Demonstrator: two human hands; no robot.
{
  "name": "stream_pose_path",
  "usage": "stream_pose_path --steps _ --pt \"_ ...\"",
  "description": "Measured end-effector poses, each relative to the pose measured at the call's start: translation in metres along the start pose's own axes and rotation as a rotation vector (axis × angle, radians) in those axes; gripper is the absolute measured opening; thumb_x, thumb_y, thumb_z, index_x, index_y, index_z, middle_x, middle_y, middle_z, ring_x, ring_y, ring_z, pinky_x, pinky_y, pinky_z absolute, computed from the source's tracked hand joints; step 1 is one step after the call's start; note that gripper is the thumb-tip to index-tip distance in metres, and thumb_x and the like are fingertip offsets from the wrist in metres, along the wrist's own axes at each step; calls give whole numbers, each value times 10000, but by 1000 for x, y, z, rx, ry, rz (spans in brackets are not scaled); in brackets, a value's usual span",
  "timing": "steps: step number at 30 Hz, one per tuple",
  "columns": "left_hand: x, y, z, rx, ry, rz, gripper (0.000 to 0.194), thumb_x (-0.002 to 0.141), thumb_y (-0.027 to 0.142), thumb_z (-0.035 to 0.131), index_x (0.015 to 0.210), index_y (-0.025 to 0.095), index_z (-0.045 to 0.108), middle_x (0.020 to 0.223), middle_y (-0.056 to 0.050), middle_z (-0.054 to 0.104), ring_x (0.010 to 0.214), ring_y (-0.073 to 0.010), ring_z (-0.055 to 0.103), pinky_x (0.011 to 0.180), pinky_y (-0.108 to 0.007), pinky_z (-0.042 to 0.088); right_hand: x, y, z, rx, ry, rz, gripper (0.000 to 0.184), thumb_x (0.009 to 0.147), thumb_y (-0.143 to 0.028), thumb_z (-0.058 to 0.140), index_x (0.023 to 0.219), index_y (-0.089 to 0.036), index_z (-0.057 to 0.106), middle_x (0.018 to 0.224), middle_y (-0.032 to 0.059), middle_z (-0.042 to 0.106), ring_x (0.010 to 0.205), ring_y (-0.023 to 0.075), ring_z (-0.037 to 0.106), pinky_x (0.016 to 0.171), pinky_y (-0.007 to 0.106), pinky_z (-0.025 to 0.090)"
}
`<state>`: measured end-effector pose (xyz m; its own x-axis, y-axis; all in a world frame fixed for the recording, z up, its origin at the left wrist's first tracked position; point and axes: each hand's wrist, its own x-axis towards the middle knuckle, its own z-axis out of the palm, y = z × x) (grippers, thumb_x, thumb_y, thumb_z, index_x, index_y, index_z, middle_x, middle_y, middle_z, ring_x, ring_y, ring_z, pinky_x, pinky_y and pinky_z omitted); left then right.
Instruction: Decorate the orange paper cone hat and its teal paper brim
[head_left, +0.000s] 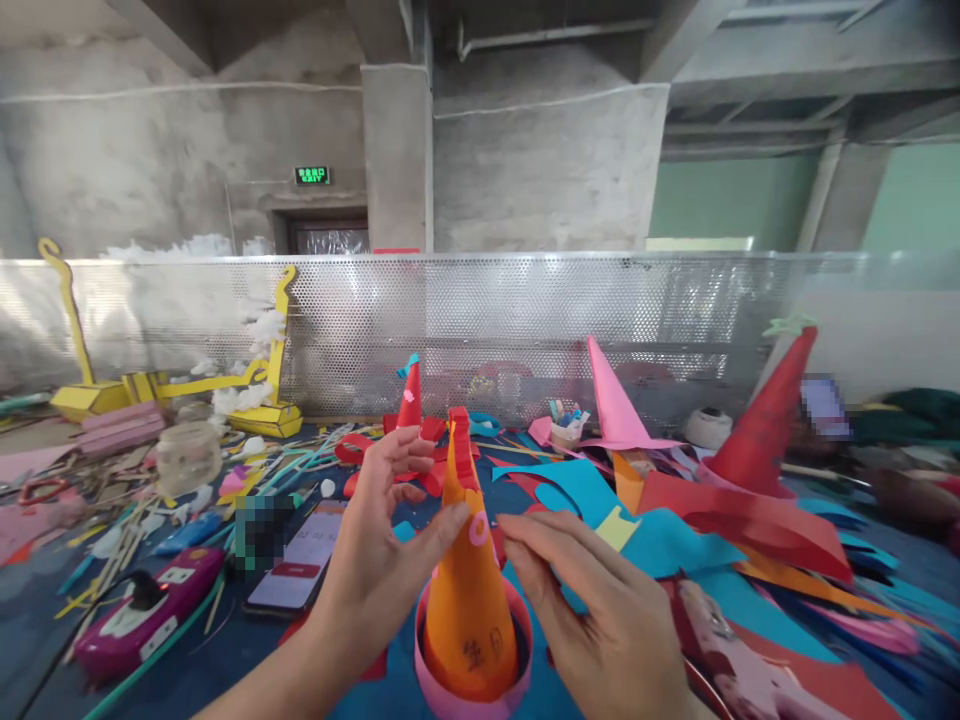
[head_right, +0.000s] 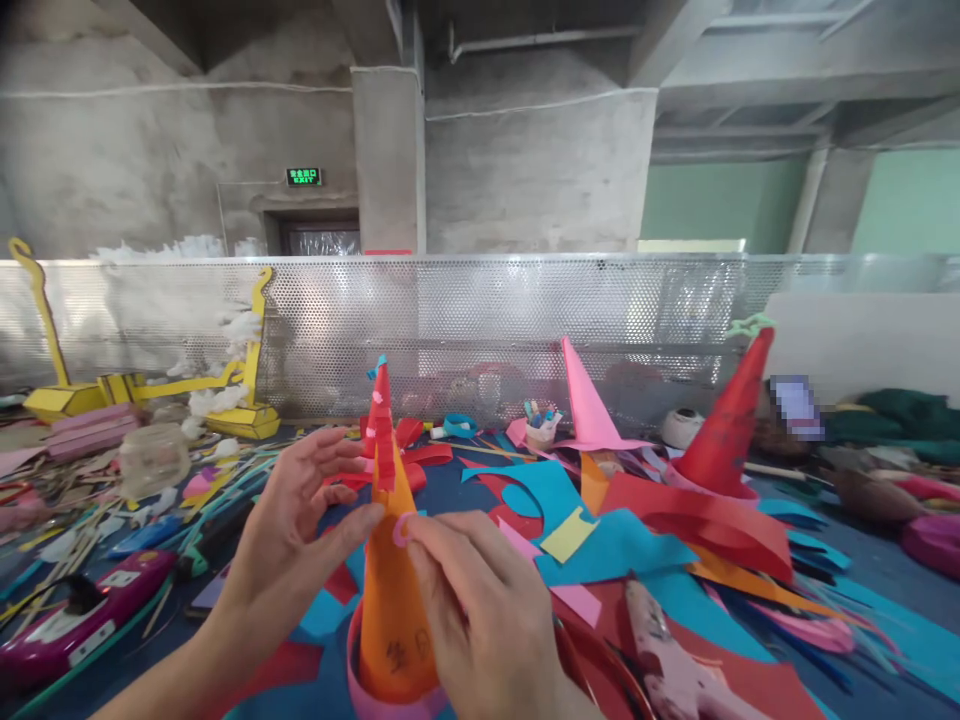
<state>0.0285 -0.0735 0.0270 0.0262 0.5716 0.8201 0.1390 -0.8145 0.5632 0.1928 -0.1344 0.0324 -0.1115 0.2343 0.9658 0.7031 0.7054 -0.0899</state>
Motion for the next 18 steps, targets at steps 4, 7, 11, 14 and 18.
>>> stream_pose_path --steps 4,7,11,14,18 --pt "-1 12 2 11 88 12 201 810 189 661 989 227 579 926 -6 635 820 -126 624 722 -236 536 6 2 3 139 -17 171 130 897 -113 583 912 -207 671 787 -27 688 665 74 656 606 129 541" --pt "-2 24 -2 -69 6 -192 83 843 209 617 761 196 607 691 26 609 646 -95 567 628 -199 488 10 0 7 253 -62 336 90 911 -191 590 847 -225 644 733 -47 644 599 69 603 533 132 502" --pt "3 29 -6 -376 -236 -556 273 866 369 633 687 164 652 581 21 586 519 -73 500 513 -188 421 15 -5 12 337 -100 528 128 914 -303 592 813 -235 634 671 -58 614 536 70 564 493 135 475" --pt "8 28 -6 -492 -279 -656 322 838 419 675 662 149 671 547 25 568 477 -56 455 480 -185 371 17 -7 15 332 -83 591 129 901 -318 608 804 -238 638 649 -62 606 514 70 555 477 139 462" --pt "13 29 -2 -590 -298 -763 347 810 419 704 617 135 655 528 22 559 440 -40 432 444 -183 300 18 -5 19 290 -56 498 129 884 -270 605 763 -233 630 622 -67 599 502 68 555 465 134 455"
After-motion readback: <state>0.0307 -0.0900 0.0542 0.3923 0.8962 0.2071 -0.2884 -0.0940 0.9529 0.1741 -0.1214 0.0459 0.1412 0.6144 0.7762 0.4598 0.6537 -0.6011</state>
